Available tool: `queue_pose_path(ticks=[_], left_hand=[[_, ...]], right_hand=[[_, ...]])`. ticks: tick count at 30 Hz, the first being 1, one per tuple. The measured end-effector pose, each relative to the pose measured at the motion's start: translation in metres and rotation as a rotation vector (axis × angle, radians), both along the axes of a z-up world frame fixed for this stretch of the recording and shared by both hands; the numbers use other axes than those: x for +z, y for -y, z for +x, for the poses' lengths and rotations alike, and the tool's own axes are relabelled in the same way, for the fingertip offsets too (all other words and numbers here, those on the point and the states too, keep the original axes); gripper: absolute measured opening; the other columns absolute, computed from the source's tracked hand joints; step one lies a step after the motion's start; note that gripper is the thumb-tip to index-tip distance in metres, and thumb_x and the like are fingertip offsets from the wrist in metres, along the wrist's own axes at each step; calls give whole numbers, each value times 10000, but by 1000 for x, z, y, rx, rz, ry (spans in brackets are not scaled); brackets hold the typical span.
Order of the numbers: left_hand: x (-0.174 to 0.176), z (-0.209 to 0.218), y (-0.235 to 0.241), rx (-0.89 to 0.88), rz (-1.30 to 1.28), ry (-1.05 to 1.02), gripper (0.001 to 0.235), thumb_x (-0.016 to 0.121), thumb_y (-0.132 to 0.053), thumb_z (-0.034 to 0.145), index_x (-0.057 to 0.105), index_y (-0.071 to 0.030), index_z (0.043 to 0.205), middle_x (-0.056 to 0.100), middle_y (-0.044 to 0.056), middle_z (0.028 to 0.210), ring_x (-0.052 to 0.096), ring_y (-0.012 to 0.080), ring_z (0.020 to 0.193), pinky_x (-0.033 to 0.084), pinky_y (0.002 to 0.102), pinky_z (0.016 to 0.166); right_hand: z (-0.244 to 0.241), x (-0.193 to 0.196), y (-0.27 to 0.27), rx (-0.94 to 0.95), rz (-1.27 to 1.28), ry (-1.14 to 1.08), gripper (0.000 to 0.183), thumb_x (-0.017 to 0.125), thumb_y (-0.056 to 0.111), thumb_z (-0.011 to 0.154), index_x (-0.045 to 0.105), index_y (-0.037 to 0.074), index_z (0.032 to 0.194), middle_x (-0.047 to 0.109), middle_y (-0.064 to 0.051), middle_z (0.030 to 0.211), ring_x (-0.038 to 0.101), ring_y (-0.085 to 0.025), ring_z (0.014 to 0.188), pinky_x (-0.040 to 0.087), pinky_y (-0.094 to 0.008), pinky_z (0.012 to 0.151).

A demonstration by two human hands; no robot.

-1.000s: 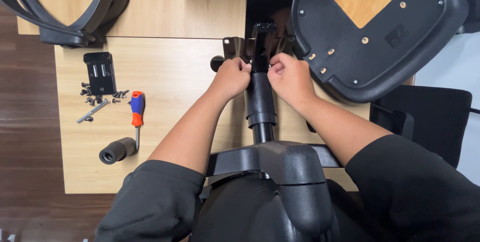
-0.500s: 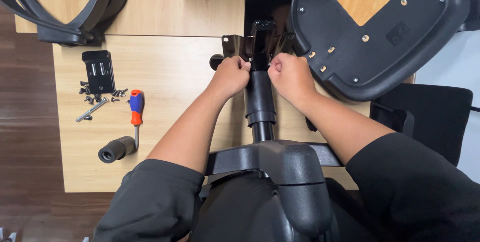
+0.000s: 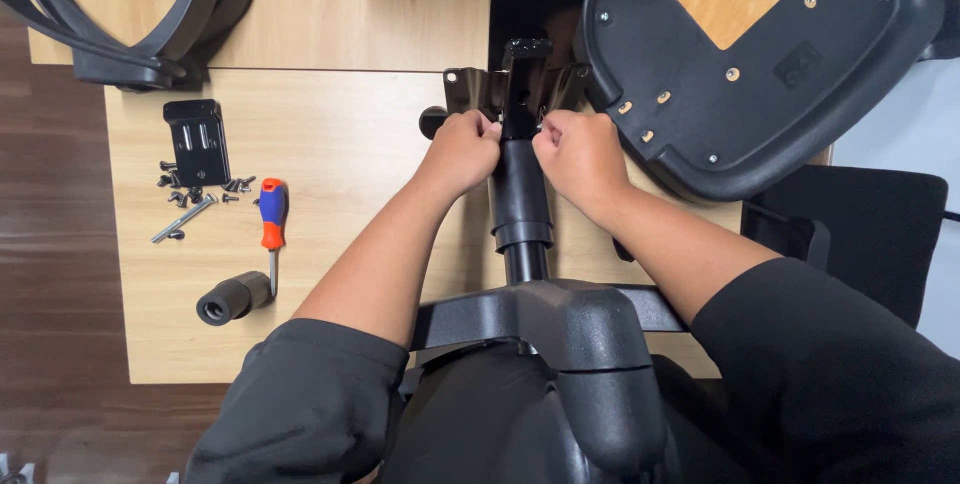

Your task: The person assembles an office chair on a table. They align the metal mounting bracket onto the chair base, insert the black gas lift cylinder into the base hub, pick up screws from the table, and use a screwdriver to drive screws into the bracket.

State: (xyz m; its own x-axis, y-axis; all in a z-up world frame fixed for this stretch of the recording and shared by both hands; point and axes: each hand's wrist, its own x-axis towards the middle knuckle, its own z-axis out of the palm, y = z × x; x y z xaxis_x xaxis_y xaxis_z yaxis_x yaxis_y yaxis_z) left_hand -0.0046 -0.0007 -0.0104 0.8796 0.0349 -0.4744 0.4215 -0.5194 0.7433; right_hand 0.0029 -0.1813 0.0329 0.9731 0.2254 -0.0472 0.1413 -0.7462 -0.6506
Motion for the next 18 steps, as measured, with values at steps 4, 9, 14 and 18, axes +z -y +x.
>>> queue_pose_path(ticks=[4,9,14,18], left_hand=[[-5,0,1,-1,11,11,283,597,-271,957,682,-3,919,661,205,1045,651,370,999,496,438,922],[2,-3,2,-27,67,58,276,591,-266,961,685,-8,931,658,211,1043,648,379,999,498,449,917],[79,2,8,-154,303,194,231,600,-243,949,685,-35,896,685,198,942,674,393,902,528,490,814],[91,-6,20,-322,318,498,149,642,-219,895,670,-74,912,720,135,787,704,371,721,547,489,636]], right_hand=[[-2,-2,-1,-21,36,15,131,695,97,834,680,-10,760,668,-191,692,681,-352,620,540,-422,600],[-3,-1,0,-8,23,38,121,690,87,834,677,-11,763,663,-198,702,676,-360,633,539,-426,609],[-1,-1,1,-13,38,63,106,694,81,826,680,-5,765,664,-197,693,679,-362,641,543,-433,614],[-1,-6,4,20,30,75,96,697,68,845,675,-2,785,688,-195,741,681,-383,686,540,-458,632]])
